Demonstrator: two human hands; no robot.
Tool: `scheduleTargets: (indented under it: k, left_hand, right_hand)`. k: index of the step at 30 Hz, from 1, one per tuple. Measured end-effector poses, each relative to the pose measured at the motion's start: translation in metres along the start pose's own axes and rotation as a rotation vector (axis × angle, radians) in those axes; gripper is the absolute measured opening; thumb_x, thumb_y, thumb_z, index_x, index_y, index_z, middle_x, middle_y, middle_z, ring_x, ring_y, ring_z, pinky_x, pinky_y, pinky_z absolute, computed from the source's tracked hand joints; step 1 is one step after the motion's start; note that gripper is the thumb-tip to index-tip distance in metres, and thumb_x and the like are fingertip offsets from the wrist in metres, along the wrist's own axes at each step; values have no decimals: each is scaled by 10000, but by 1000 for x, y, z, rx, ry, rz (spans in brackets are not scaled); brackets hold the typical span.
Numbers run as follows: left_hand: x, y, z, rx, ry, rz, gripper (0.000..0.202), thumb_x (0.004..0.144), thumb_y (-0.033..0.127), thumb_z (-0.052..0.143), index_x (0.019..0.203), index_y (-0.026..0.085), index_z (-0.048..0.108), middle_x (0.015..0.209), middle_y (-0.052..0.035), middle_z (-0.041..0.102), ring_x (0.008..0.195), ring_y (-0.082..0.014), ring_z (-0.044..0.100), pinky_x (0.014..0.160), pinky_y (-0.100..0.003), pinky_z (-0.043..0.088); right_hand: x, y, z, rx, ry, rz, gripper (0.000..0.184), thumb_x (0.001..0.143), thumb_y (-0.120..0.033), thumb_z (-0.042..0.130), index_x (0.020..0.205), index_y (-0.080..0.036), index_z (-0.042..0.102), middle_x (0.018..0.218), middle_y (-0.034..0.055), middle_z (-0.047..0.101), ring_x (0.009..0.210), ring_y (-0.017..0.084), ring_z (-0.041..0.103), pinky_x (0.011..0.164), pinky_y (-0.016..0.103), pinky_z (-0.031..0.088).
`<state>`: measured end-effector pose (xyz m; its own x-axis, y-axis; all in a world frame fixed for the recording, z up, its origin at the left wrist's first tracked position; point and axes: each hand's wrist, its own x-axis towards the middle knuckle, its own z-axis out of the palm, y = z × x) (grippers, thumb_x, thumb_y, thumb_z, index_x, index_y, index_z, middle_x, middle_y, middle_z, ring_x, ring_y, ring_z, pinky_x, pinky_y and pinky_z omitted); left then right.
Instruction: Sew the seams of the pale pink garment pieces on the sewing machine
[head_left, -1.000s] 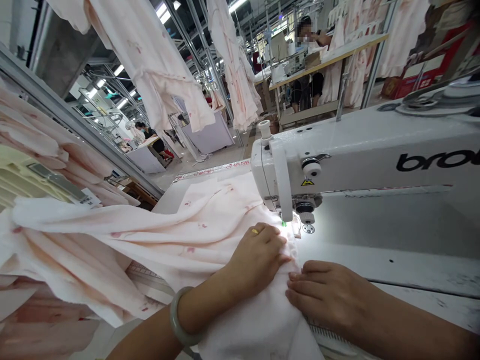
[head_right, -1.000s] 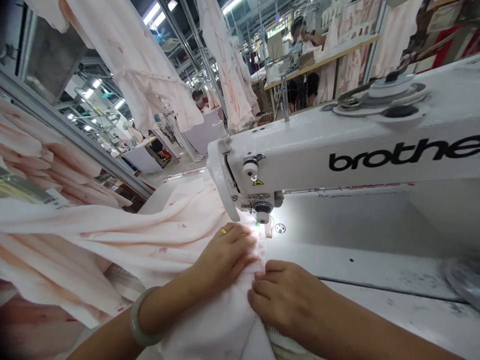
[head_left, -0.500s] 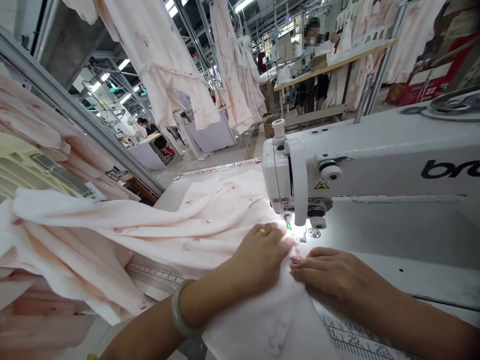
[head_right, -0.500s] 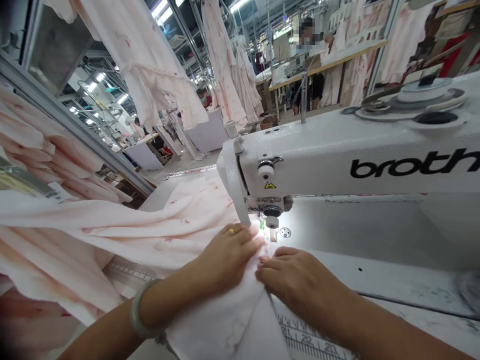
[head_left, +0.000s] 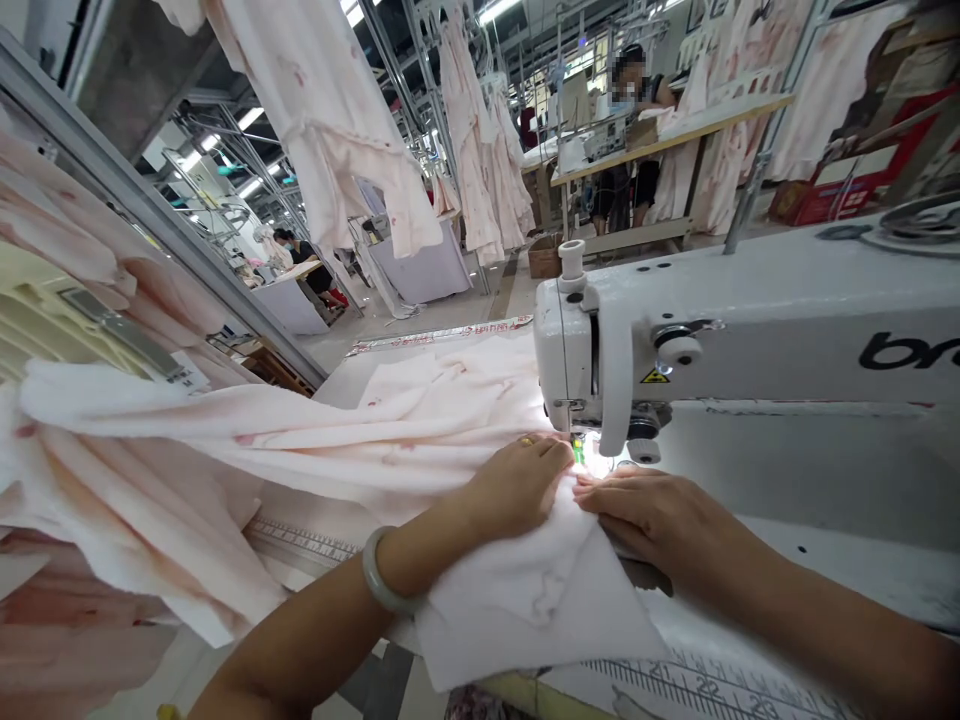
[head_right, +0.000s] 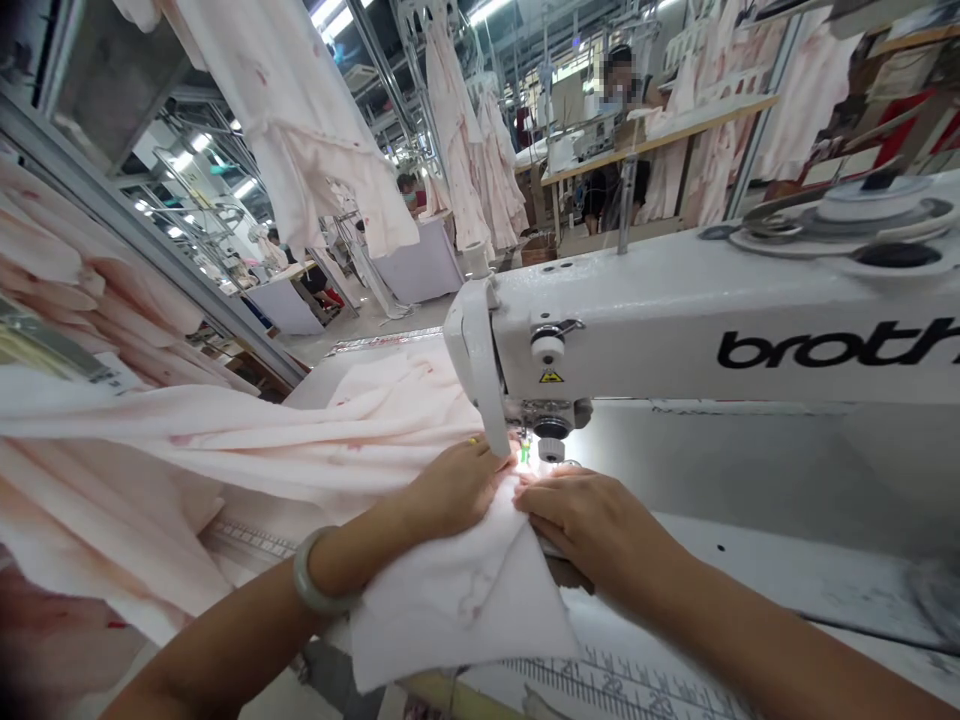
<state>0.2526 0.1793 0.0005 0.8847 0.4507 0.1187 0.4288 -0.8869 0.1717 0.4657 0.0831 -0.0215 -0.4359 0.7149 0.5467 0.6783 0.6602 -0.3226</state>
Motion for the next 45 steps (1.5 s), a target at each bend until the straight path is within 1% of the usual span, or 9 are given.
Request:
scheduleTargets:
  k: [7, 11, 15, 21, 28, 31, 35, 39, 45]
  left_hand:
    - [0, 3, -30, -17, -66, 76, 248, 1164, 279, 472, 1074, 178, 679, 1105, -102, 760, 1140, -257, 711, 1066, -425, 560]
    - [-22, 25, -28, 9, 31, 54, 388, 1110, 523, 598, 1204, 158, 691, 1195, -134, 742, 1157, -305, 677, 1093, -492, 538]
    - [-34, 32, -7, -65, 147, -38, 235, 1114, 374, 544, 1040, 180, 652, 1069, -110, 724, 1051, -269, 659, 1015, -441, 554]
    - [-22, 2, -2, -250, 206, -60, 373, 1129, 256, 368, 757, 253, 392, 772, -27, 573, 816, -198, 574, 832, -348, 529]
    - [-12, -5, -19, -236, 80, 52, 292, 1064, 392, 640, 848, 231, 528, 894, -46, 654, 920, -222, 638, 868, -355, 562]
    - [-13, 10, -27, -125, 52, -8, 82, 988, 207, 677, 917, 204, 636, 981, -70, 718, 1008, -246, 666, 933, -384, 571]
    - [-13, 30, -34, -62, 74, -108, 156, 952, 83, 595, 969, 198, 699, 983, -67, 748, 1031, -262, 672, 965, -420, 563]
    - [-14, 38, -22, -73, 32, -201, 107, 1029, 178, 583, 953, 211, 651, 933, -50, 709, 922, -248, 656, 833, -386, 566]
    - [-21, 39, 2, -3, 194, -155, 172, 1008, 347, 724, 1018, 202, 631, 989, -76, 695, 969, -283, 647, 895, -441, 573]
  right_hand:
    - [0, 7, 2, 9, 62, -25, 394, 1165, -202, 426, 1112, -240, 815, 1064, 64, 857, 1007, 258, 828, 826, 382, 669]
    - [-3, 7, 0, -49, 100, -8, 317, 1118, -150, 462, 1147, -219, 770, 1138, 89, 840, 970, 269, 815, 849, 423, 635]
    - [-1, 4, -2, -97, 115, 33, 173, 1080, -143, 497, 1075, -204, 658, 961, 78, 786, 781, 260, 751, 762, 406, 588]
    - [0, 5, 4, -131, 72, -37, 243, 1087, -97, 462, 1089, -237, 660, 1022, 65, 773, 844, 250, 742, 758, 377, 531]
    - [-7, 13, 10, -172, 41, -208, 287, 1036, -30, 489, 1072, -194, 720, 1041, 104, 763, 998, 276, 690, 939, 430, 507]
    - [-5, 13, -3, -144, -43, -222, 257, 1060, -78, 522, 1118, -212, 733, 1059, 69, 760, 978, 239, 699, 913, 400, 514]
    - [-2, 10, -23, -50, -153, -147, 290, 1139, -208, 482, 1140, -275, 764, 1116, 52, 746, 967, 229, 700, 908, 417, 522]
    - [-3, 9, -31, 75, -246, -120, 336, 1159, -235, 450, 1136, -272, 783, 965, 52, 713, 924, 239, 683, 893, 415, 521]
    - [-3, 6, -34, 113, -275, -149, 345, 1148, -175, 443, 1102, -250, 776, 840, 27, 684, 813, 217, 664, 868, 384, 500]
